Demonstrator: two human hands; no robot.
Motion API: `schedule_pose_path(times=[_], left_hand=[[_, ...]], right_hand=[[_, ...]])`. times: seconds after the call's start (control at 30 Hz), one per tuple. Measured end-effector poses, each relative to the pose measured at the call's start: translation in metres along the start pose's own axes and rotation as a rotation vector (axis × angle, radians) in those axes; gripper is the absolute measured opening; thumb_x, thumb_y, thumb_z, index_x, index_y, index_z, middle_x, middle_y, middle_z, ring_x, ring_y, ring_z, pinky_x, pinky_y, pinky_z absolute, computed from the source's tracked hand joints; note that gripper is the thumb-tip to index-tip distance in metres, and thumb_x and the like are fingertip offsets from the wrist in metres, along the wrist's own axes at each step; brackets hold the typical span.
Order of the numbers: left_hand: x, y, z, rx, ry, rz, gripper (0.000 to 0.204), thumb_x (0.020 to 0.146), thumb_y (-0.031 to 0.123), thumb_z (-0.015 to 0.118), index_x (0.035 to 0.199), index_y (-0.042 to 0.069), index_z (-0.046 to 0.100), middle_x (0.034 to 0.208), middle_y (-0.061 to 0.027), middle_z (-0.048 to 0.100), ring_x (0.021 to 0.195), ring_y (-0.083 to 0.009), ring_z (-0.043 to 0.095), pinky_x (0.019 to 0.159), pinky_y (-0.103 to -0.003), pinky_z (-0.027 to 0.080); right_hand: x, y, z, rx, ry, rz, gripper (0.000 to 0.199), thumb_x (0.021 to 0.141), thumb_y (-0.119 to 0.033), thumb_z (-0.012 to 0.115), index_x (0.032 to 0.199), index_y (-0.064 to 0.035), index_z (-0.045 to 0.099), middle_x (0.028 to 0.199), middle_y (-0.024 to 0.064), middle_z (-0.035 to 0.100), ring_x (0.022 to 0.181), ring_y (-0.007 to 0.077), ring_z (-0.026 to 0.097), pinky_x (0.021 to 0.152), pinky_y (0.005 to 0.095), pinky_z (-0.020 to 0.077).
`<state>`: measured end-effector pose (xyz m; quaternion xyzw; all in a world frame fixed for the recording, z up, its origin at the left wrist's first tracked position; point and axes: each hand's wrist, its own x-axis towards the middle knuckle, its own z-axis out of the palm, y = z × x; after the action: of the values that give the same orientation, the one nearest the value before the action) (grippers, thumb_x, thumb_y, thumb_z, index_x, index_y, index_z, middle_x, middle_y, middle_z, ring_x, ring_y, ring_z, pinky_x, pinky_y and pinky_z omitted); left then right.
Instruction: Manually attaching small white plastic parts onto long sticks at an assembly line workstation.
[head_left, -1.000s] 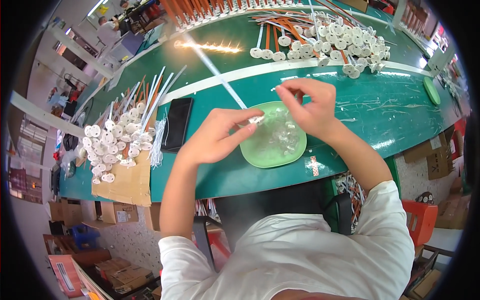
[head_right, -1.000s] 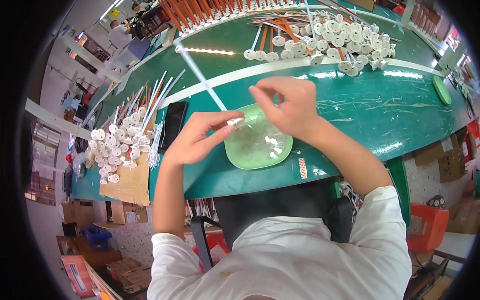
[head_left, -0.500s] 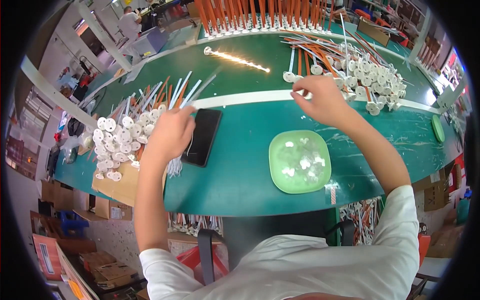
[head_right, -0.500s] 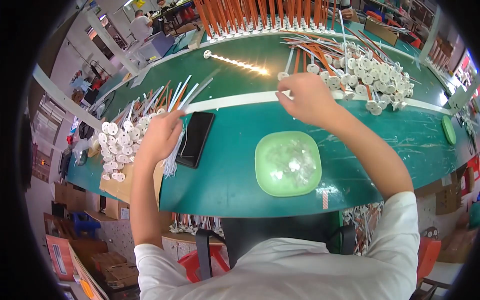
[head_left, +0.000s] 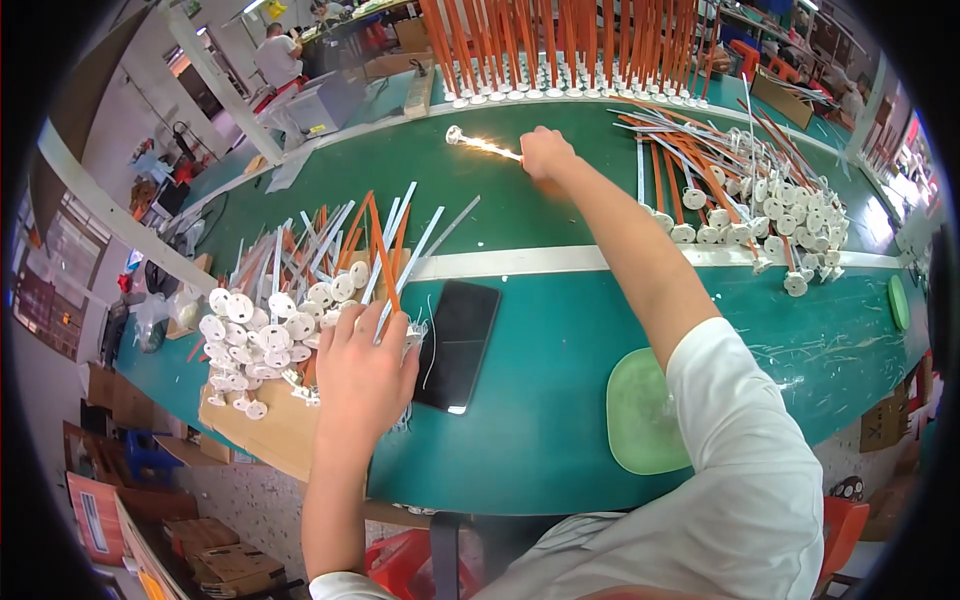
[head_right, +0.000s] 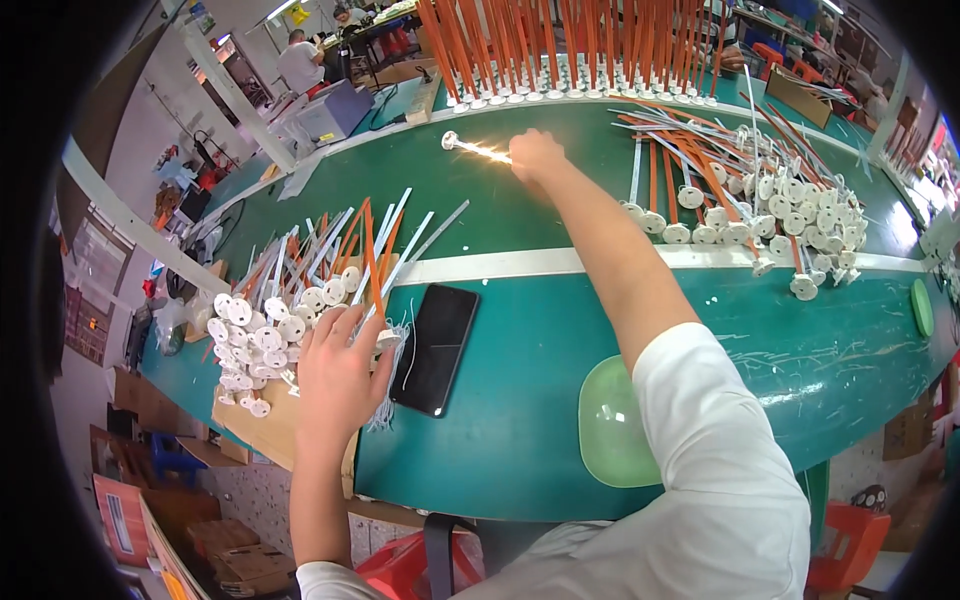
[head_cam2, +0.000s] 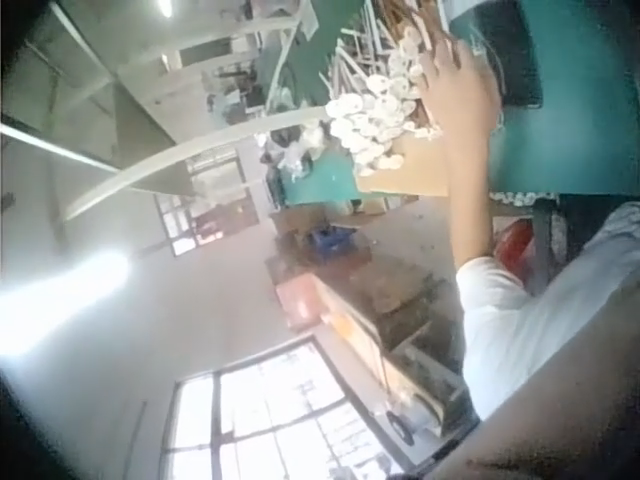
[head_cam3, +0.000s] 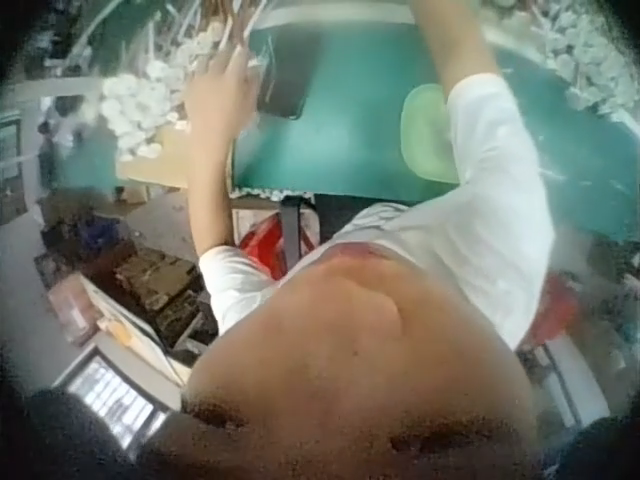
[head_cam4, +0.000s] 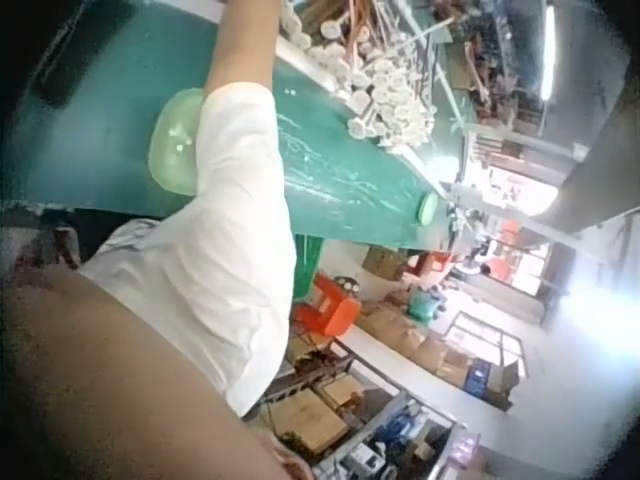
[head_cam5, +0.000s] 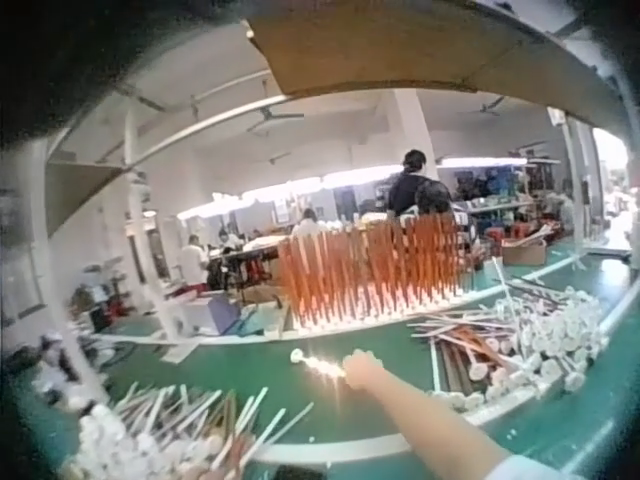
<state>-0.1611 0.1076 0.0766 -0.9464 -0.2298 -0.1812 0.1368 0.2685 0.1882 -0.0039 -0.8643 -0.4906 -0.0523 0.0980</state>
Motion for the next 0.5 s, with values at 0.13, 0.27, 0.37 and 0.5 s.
schedule_pose_path(times=[0.13,0.27,0.37,0.5], left_hand=[[0.005,-0.003,-0.001,-0.190,0.146,0.062,0.030,0.081,0.018,0.076,0.106,0.003,0.067,0.117,-0.0119,0.066,0.112,-0.0332,0.060,0.087,-0.046,0.048],[0.025,0.005,0.009,-0.304,0.269,0.094,0.021,0.085,0.017,0.074,0.098,0.001,0.069,0.106,-0.0134,0.069,0.102,-0.0334,0.064,0.085,-0.044,0.051],[0.031,0.012,0.008,-0.377,0.269,0.069,0.022,0.085,0.017,0.074,0.098,0.000,0.069,0.103,-0.0145,0.070,0.098,-0.0340,0.065,0.084,-0.043,0.052],[0.050,0.035,0.002,-0.453,0.348,0.042,0.027,0.084,0.015,0.074,0.106,0.001,0.068,0.108,-0.0153,0.071,0.101,-0.0363,0.066,0.088,-0.044,0.053]], right_hand=[[0.011,0.003,-0.028,0.034,-0.163,-0.069,0.032,0.084,-0.020,0.073,0.110,-0.0012,0.069,0.111,0.0245,0.069,0.110,0.0416,0.065,0.095,0.0479,0.0541],[-0.017,0.009,-0.058,-0.087,-0.147,-0.160,0.023,0.084,-0.007,0.066,0.106,-0.0013,0.070,0.108,0.0239,0.070,0.107,0.0418,0.067,0.091,0.0480,0.0559],[-0.057,-0.010,-0.110,-0.187,-0.017,-0.250,0.020,0.085,-0.006,0.065,0.104,-0.0025,0.071,0.107,0.0218,0.071,0.105,0.0405,0.068,0.090,0.0505,0.0558],[-0.101,-0.020,-0.195,-0.712,0.190,-0.558,0.009,0.079,-0.013,0.072,0.088,-0.0116,0.075,0.091,0.0091,0.073,0.088,0.0277,0.073,0.084,0.0415,0.0528]])
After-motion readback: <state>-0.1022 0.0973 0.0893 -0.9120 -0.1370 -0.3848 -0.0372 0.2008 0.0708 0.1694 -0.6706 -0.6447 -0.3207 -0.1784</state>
